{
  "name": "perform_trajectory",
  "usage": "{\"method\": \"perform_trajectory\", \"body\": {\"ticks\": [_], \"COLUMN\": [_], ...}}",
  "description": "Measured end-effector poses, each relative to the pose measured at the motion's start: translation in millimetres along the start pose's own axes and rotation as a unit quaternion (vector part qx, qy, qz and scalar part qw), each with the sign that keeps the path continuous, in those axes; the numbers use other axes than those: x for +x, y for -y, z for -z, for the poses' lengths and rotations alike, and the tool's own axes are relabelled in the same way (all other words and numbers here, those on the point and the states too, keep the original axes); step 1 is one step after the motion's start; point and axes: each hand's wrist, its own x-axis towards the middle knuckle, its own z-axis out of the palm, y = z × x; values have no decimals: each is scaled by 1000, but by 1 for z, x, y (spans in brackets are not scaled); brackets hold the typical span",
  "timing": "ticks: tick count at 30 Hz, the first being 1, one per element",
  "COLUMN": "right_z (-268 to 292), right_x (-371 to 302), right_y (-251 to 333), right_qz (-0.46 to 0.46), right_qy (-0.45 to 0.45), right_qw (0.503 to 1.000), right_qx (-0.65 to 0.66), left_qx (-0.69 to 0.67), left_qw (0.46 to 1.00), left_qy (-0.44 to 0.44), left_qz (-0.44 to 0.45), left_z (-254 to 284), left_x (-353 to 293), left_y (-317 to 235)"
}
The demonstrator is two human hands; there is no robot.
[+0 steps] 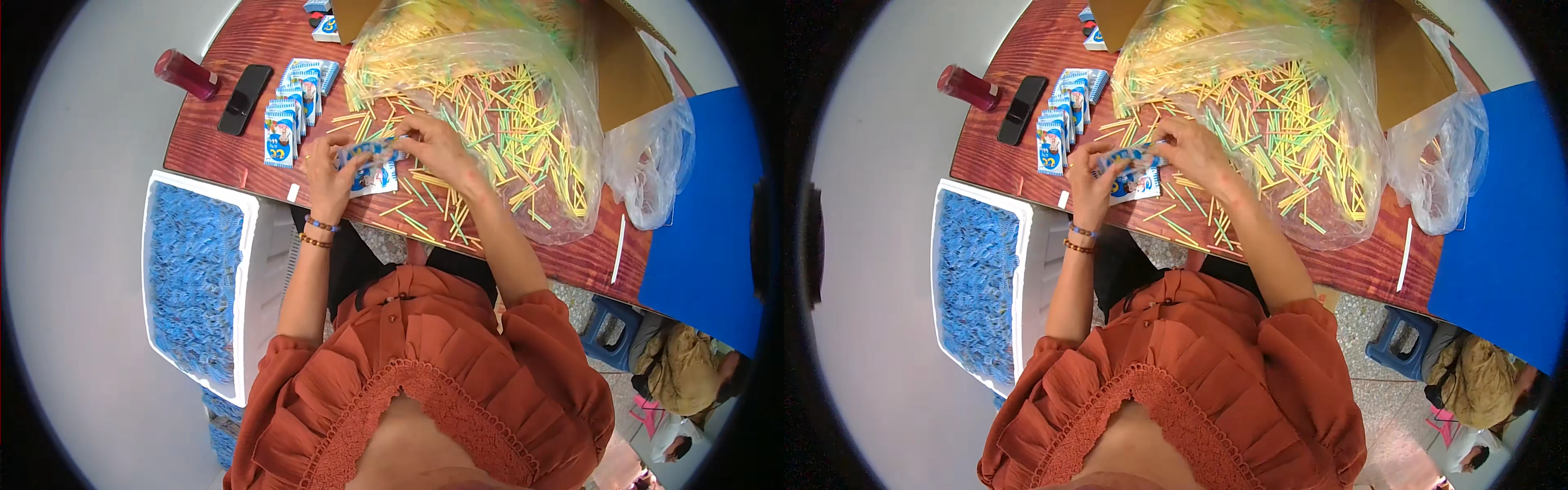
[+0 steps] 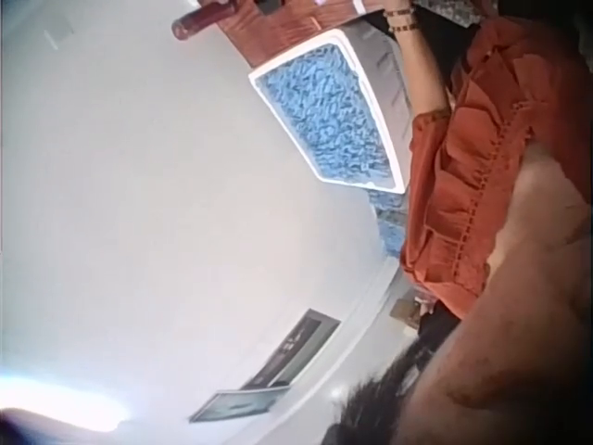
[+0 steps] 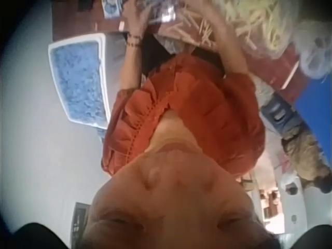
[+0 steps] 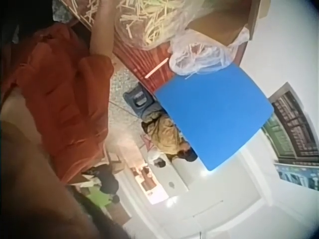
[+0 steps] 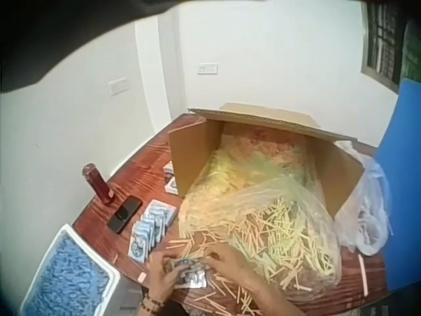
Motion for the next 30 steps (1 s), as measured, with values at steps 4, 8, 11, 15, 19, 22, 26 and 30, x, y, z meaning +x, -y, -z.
{"method": "perform_trajectory", "body": {"ticks": [4, 8, 11, 15, 19, 22, 26, 30], "right_z": [1, 2, 2, 6, 10, 31, 42, 43], "right_x": [-5, -12, -18, -22, -25, -30, -41, -39], "right_y": [3, 13, 13, 9, 12, 1, 1, -1], "right_qz": [-24, -36, -38, -33, -9, 53, 157, 203], "right_qy": [33, 25, -27, -58, -117, -120, -98, -54], "right_qw": [958, 919, 916, 953, 955, 944, 969, 976], "right_qx": [285, 391, 398, 297, 273, 303, 163, 57], "left_qx": [-347, -432, -480, -509, -504, -511, -530, -531], "left_qw": [922, 873, 829, 815, 815, 804, 782, 781], "left_qy": [91, 57, 41, 18, 26, 49, 60, 78], "left_qz": [148, 221, 286, 275, 284, 301, 322, 319], "left_z": [1, -8, -18, -28, -32, -32, -34, -38], "left_x": [8, 3, -1, -6, -6, -3, -1, 0], "left_y": [-20, -17, -27, -25, -21, -24, -29, -35]}}
